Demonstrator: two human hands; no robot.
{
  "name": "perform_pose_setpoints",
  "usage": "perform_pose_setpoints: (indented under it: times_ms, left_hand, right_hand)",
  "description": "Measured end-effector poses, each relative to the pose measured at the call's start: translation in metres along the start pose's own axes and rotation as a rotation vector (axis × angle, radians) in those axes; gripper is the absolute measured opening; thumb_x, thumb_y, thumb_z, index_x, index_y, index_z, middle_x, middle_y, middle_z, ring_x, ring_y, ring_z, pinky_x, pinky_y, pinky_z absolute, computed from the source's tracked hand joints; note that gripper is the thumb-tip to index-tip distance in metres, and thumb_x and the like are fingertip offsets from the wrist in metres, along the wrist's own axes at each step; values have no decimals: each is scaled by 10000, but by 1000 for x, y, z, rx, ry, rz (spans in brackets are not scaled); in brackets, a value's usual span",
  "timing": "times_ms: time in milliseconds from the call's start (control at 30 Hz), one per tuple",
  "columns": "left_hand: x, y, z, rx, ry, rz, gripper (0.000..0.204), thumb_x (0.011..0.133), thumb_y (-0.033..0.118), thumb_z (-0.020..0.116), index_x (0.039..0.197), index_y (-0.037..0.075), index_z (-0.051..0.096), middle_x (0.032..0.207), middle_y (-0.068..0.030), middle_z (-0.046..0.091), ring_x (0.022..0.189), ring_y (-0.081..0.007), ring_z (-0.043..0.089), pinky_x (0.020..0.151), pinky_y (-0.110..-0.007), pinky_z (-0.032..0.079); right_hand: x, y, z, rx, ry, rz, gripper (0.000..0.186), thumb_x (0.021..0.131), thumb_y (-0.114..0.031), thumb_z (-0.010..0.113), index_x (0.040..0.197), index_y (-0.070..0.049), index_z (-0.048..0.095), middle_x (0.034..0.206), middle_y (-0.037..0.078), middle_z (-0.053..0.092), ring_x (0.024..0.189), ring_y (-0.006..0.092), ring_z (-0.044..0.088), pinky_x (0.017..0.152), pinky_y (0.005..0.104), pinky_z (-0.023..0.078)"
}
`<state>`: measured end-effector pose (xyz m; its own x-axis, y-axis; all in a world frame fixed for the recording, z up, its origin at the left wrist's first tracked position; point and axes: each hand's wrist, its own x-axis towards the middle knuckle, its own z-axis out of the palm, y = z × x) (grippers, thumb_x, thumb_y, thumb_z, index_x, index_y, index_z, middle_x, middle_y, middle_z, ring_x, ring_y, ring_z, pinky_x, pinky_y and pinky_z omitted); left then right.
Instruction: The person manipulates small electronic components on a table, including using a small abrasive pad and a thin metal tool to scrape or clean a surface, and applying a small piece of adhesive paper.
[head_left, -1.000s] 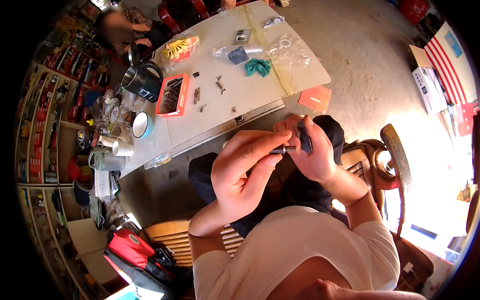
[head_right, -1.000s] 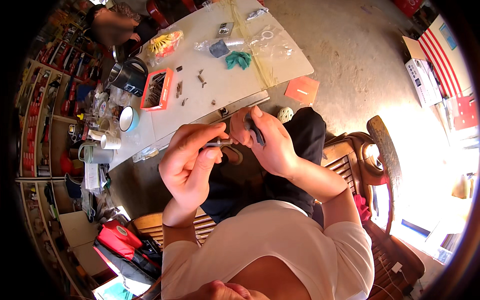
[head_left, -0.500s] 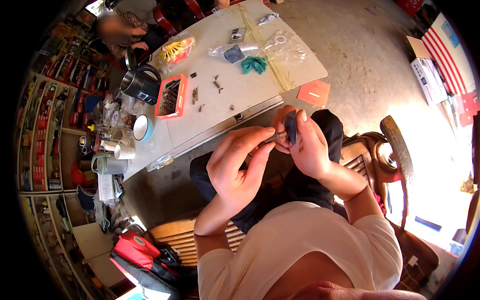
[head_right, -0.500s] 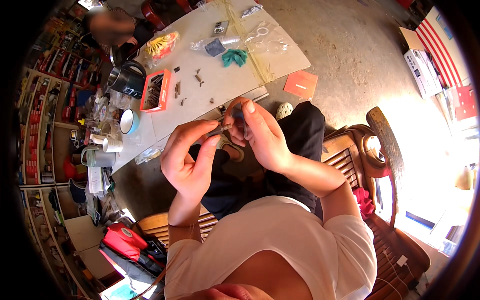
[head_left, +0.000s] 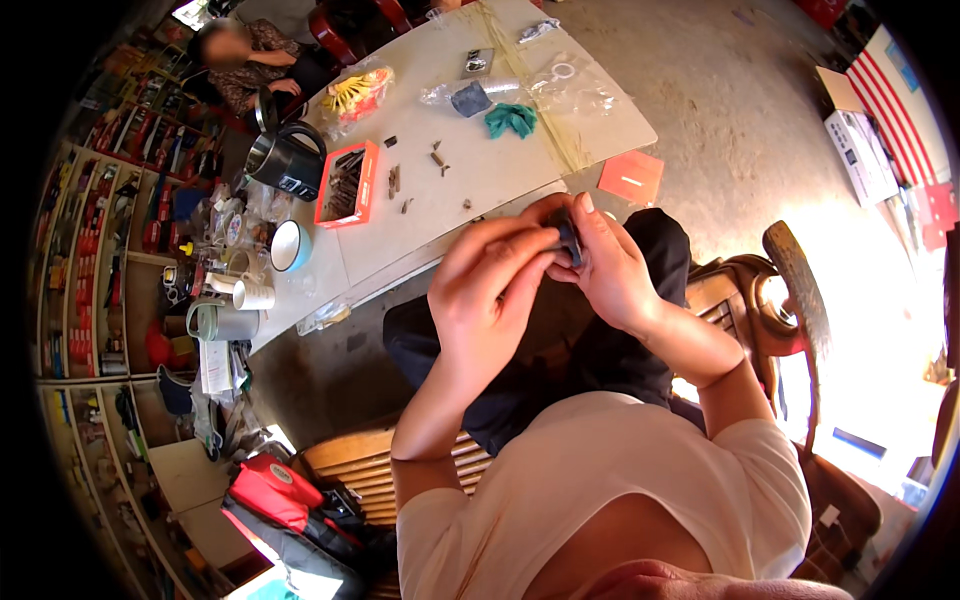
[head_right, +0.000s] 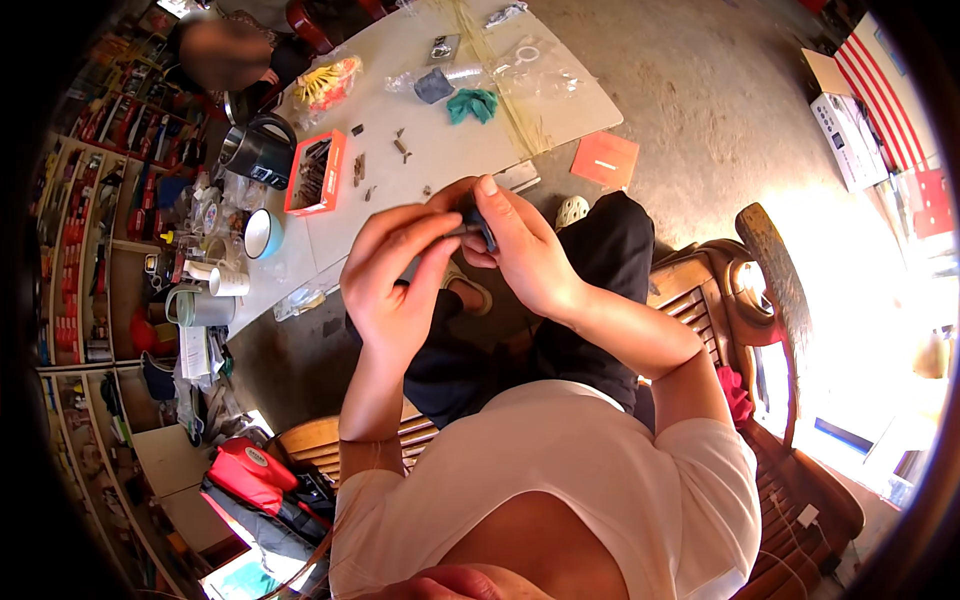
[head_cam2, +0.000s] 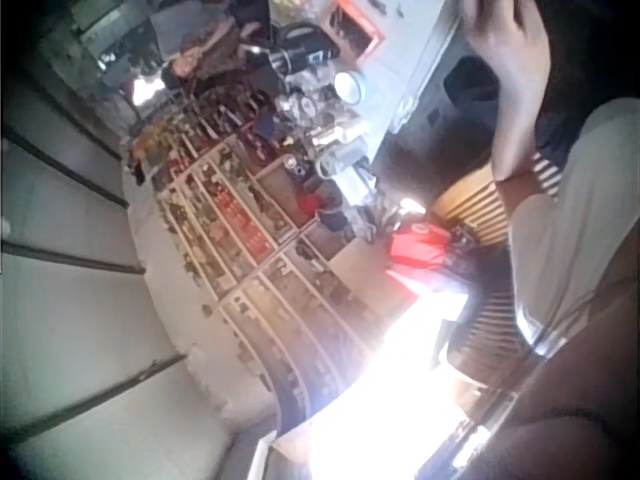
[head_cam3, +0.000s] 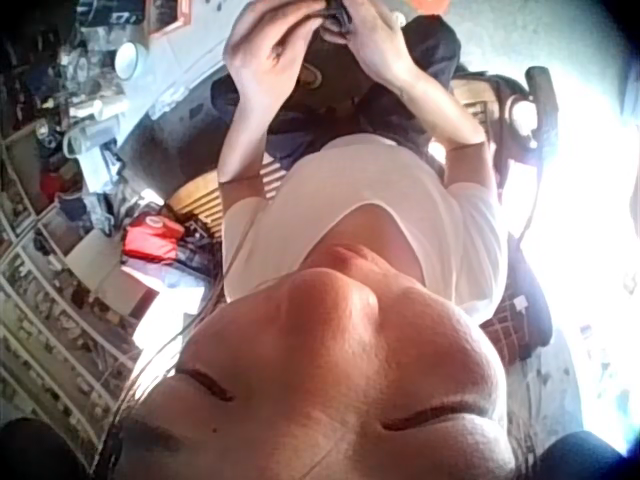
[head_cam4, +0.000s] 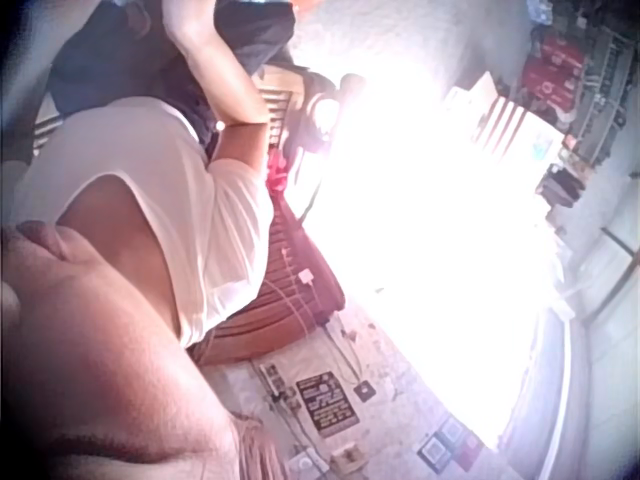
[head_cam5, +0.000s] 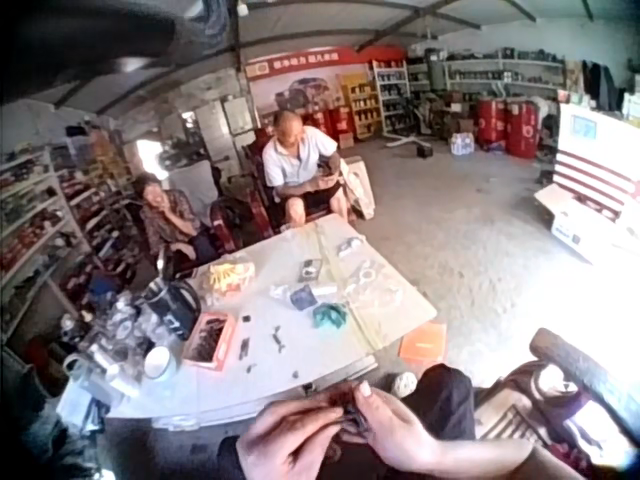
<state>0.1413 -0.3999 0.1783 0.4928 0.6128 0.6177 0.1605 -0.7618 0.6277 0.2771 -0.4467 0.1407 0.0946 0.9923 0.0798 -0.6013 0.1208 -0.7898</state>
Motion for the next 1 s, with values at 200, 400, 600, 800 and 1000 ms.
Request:
perform_pose_setpoints:
  times_ms: [200,400,600,800,1000]
  left_hand:
    - [-11,-27,6,59,65,-26,227,737,-75,698,948,7,680,933,-88,657,758,-178,630,684,-280,511]
    - [-19,-30,3,-161,48,-284,210,770,-61,675,969,6,663,897,-67,661,679,-118,598,640,-242,487]
    - [-29,-38,-1,-469,128,-392,205,776,-81,664,968,-14,644,913,-28,645,627,-44,520,603,-194,440]
    - [-30,-37,-2,-362,103,-346,190,769,-61,674,945,2,642,909,-34,646,600,-54,506,567,-197,431]
    - [-29,-37,-1,-124,88,-247,189,774,-42,679,948,21,643,897,-56,647,600,-93,528,567,-216,442]
  right_hand:
    - [4,9,-6,-163,-102,-35,525,1033,-405,256,1274,6,475,793,-36,418,654,46,311,567,193,296]
    - [1,10,-2,-414,-182,-118,590,1015,-438,295,1356,31,403,827,-30,441,666,68,341,589,202,304]
    - [6,11,-10,-348,-128,-51,371,1019,-257,401,1273,-2,491,856,-23,487,695,47,367,623,183,336]
    - [5,19,-11,-560,-112,-129,308,1020,-266,401,984,3,545,815,14,550,733,84,470,700,238,425]
    - [5,14,-9,-579,-138,-56,344,1021,-281,399,879,-3,543,736,18,535,696,84,460,675,242,422]
